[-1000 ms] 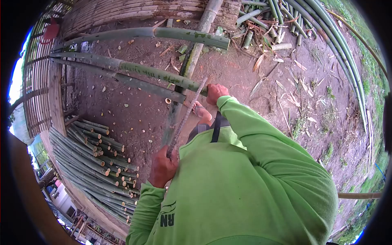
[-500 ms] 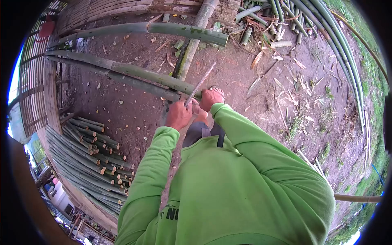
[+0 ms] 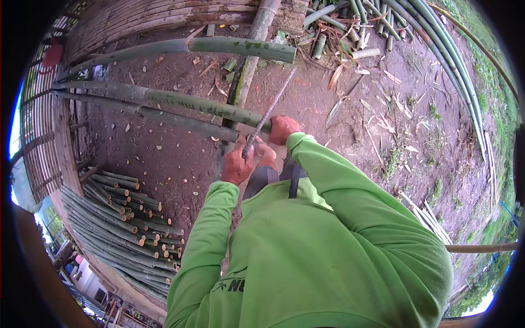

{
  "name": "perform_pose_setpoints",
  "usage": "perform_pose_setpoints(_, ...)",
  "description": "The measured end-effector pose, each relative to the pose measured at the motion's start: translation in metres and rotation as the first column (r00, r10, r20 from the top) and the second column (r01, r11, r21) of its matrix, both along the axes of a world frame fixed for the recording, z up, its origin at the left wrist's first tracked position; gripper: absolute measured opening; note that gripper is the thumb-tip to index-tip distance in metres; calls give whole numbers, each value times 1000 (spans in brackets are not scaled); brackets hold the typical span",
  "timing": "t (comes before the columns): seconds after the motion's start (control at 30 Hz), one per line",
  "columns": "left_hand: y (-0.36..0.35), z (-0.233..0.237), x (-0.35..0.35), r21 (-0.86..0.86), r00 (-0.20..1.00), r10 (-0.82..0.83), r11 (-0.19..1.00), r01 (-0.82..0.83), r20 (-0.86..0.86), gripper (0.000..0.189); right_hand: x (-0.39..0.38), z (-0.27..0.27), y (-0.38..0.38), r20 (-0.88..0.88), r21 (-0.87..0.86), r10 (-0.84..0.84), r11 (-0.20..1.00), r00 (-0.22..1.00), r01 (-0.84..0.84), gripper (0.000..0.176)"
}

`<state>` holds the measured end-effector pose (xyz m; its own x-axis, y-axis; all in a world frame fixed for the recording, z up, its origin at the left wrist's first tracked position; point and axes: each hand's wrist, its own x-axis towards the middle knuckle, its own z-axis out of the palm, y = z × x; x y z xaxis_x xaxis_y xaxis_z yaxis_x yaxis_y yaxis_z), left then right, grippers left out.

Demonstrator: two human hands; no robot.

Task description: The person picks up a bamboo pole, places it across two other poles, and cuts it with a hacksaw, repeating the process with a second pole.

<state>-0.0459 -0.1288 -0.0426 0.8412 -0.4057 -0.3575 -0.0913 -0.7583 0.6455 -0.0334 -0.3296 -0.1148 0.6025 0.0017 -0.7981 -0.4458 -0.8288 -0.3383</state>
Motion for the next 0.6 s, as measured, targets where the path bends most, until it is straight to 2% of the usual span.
perform_pose_setpoints(0.03, 4, -8, -9, -21, 1000, 27, 999, -27, -9, 30, 0, 3, -2, -44, 21, -34, 999, 998, 35, 45)
perform_pose_setpoints(0.07, 6, -12, -11, -45, 999, 54, 998, -54, -9, 30, -3, 11, -1, 98, 15, -90, 996, 991, 89, 30)
perform_pose_setpoints(0.17, -20, 46, -3, 122, 999, 22, 992, -18, -29, 30, -10, -2, 5, 177, -32, -66, 997, 982, 73, 30)
perform_pose_setpoints(0.2, -18, 63, -2, 79, 998, 20, 997, -15, -63, 29, -11, -2, 4, 146, -28, -64, 997, 987, 69, 30)
perform_pose_setpoints(0.3, 11, 123, -13, 214, 991, 21, 977, 8, -132, 28, -1, 5, 1, 106, -16, -40, 999, 994, 42, 29)
perform_pose_setpoints(0.37, 23, 143, -28, 242, 991, 44, 970, -13, -124, 27, 2, 11, -1, 118, -33, -35, 999, 992, 39, 30)
perform_pose_setpoints(0.4, 26, 147, -33, 253, 991, 53, 967, -20, -125, 27, 4, 20, 2, 44, -21, -23, 999, 999, 24, 33)
perform_pose_setpoints(0.5, 32, 148, -38, 223, 984, 46, 975, -7, -170, 26, -14, 10, 12, 111, -26, 31, 999, 993, -29, 38)
perform_pose_setpoints(0.53, 33, 148, -37, 236, 982, 53, 972, -9, -179, 26, -17, -7, 13, 47, -25, 31, 999, 998, -30, 44)
perform_pose_setpoints(0.6, 31, 145, -29, 254, 978, 50, 967, 3, -202, 25, -24, -21, 19, 115, -25, 48, 999, 992, -45, 46)
